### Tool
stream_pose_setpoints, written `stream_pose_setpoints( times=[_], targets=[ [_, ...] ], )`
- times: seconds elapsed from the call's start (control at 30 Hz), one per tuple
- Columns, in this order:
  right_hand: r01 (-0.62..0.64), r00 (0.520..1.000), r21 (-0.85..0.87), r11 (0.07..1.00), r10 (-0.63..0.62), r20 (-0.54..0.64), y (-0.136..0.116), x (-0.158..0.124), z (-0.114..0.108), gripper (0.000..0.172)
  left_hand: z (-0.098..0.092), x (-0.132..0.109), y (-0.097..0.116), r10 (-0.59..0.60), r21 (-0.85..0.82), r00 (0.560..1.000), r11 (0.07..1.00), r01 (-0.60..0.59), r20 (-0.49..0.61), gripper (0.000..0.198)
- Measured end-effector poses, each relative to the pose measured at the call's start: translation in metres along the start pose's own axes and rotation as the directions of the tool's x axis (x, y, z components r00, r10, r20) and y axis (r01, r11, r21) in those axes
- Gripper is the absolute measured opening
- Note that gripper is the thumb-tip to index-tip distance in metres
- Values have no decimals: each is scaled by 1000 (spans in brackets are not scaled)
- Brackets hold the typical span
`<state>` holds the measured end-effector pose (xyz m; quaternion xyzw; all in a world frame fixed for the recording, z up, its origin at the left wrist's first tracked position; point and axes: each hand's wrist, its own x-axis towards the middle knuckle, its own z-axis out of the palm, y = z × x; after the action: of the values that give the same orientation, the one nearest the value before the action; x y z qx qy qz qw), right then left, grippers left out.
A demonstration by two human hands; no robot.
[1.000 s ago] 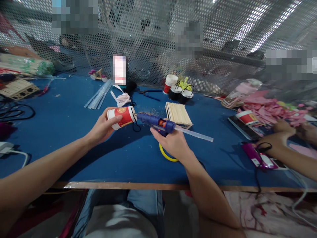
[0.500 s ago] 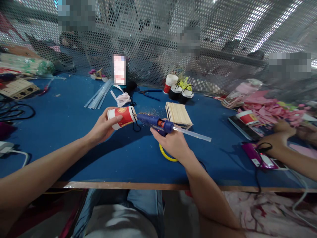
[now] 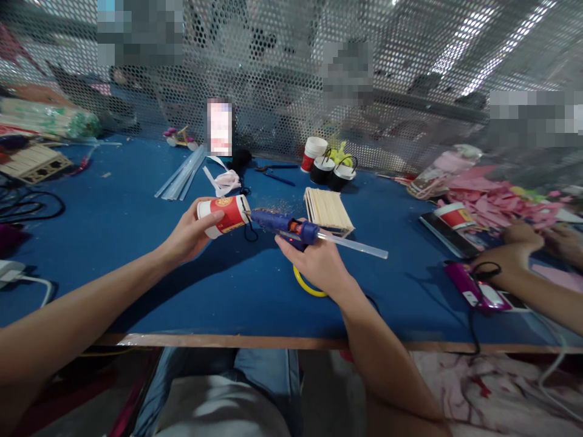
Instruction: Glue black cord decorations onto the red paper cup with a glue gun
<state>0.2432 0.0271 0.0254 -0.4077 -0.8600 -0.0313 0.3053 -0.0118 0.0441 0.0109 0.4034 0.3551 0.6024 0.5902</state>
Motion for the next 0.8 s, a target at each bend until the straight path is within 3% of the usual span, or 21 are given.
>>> stream_pose_setpoints(
  times=[0.13, 0.33, 0.8],
  targets=[
    [-23, 1000, -4, 1000, 23, -4, 3, -1, 1, 24, 1, 0, 0, -6, -13, 1000, 1000, 6, 5, 42],
    [-153, 987, 110, 982, 158, -40, -9, 0, -2, 14, 0, 0, 0, -10, -19, 1000, 1000, 10, 10, 40],
    [-261, 965, 204, 943, 260, 34, -19, 8, -8, 14, 1, 0, 2, -32, -25, 999, 999, 32, 5, 37]
  ],
)
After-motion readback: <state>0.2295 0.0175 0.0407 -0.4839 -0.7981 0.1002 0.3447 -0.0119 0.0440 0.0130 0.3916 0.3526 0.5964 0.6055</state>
